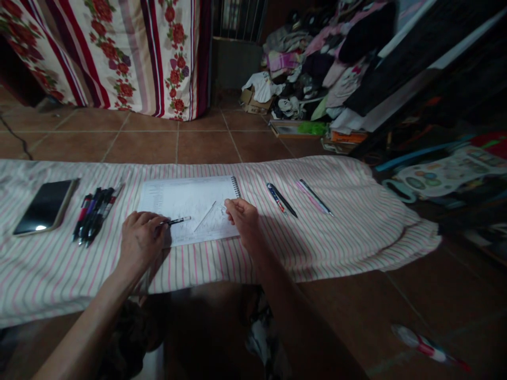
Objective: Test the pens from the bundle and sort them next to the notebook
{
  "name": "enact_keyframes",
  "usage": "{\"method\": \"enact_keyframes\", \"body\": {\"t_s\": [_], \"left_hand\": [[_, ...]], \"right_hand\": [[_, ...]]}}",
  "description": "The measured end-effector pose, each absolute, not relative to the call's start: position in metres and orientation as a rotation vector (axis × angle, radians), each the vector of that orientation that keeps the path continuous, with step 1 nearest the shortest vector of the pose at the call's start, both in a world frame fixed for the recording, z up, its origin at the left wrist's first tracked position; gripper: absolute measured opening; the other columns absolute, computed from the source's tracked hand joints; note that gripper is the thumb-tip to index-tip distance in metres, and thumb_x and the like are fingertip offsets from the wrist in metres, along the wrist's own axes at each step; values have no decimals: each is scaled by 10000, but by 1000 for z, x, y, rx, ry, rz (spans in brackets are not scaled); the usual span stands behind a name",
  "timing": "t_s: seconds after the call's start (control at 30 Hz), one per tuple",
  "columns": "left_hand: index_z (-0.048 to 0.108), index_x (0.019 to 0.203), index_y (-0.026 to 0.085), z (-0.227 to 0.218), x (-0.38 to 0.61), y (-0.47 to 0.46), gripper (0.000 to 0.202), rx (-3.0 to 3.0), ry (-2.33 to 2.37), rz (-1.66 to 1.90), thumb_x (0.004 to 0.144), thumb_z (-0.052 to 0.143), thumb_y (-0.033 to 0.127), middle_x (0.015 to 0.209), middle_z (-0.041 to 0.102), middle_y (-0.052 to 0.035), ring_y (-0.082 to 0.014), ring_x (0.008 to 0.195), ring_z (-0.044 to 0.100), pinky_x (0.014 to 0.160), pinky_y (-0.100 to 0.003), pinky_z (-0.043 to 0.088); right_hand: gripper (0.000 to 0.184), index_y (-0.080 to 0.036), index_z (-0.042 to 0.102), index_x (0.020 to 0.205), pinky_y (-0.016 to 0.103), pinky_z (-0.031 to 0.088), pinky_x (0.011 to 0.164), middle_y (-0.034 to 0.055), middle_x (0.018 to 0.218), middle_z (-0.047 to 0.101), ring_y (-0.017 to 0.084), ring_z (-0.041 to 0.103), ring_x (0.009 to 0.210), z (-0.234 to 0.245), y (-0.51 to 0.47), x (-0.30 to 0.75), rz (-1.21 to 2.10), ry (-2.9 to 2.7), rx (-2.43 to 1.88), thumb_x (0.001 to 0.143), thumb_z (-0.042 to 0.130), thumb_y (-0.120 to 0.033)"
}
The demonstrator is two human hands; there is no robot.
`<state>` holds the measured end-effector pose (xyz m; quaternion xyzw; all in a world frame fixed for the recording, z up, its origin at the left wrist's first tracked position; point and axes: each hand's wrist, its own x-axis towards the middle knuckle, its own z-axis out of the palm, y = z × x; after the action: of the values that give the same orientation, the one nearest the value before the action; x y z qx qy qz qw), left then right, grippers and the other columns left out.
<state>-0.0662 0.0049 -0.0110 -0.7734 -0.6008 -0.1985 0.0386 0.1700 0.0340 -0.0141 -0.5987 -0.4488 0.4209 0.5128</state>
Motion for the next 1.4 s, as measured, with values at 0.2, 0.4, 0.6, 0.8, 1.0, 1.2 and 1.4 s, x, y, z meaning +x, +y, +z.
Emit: {"method": "enact_keyframes", "body": {"t_s": [0.2,0.4,0.6,0.8,1.0,1.2,1.4], "left_hand": [[703,865,147,-12,-66,6,279,-2385,-1800,-587,805,460,271,821,675,-118,-262,785,562,776,-420,420],[700,869,140,-16,-64,10,282,-2364,-1841,-553,817,454,269,800,672,-116,-268,797,567,780,-423,419],[698,854,141,-17,-60,11,276,-2332,-1861,-568,812,460,274,793,668,-117,-267,798,564,770,-419,419],[688,843,158,-16,-57,10,250,-2337,-1899,-570,797,466,265,797,662,-114,-271,824,562,773,-424,411],[656,815,163,-18,-56,10,200,-2314,-1908,-617,784,476,245,796,652,-115,-290,849,549,792,-447,401],[613,825,139,-19,-53,8,160,-2284,-1874,-627,787,484,227,783,644,-107,-260,823,554,949,-450,325],[595,894,137,-17,-50,6,188,-2271,-1872,-713,809,437,195,798,638,-100,-266,849,543,958,-457,330]], "right_hand": [[264,-174,552,636,188,354,413,-34,536,536,79,480,447,-16,34,166,1054,-1051,-1426,690,571,-431],[258,-170,561,658,189,358,406,-28,545,552,81,481,446,-15,34,164,1083,-1021,-1426,675,581,-426],[252,-166,566,662,191,362,409,-25,549,564,83,492,452,-14,34,162,1073,-1025,-1434,676,581,-417],[255,-162,575,670,187,366,413,-19,562,573,83,498,458,-13,33,160,1073,-1034,-1438,680,581,-417],[260,-163,573,671,185,371,415,-17,570,572,84,501,461,-13,33,160,1066,-1048,-1435,688,578,-422],[251,-166,564,669,190,366,415,-23,556,563,85,498,454,-15,33,158,1063,-1116,-1424,700,566,-415],[222,-170,621,784,193,391,448,-15,606,603,92,536,487,-22,32,155,1046,-1314,-1370,743,535,-371]]}}
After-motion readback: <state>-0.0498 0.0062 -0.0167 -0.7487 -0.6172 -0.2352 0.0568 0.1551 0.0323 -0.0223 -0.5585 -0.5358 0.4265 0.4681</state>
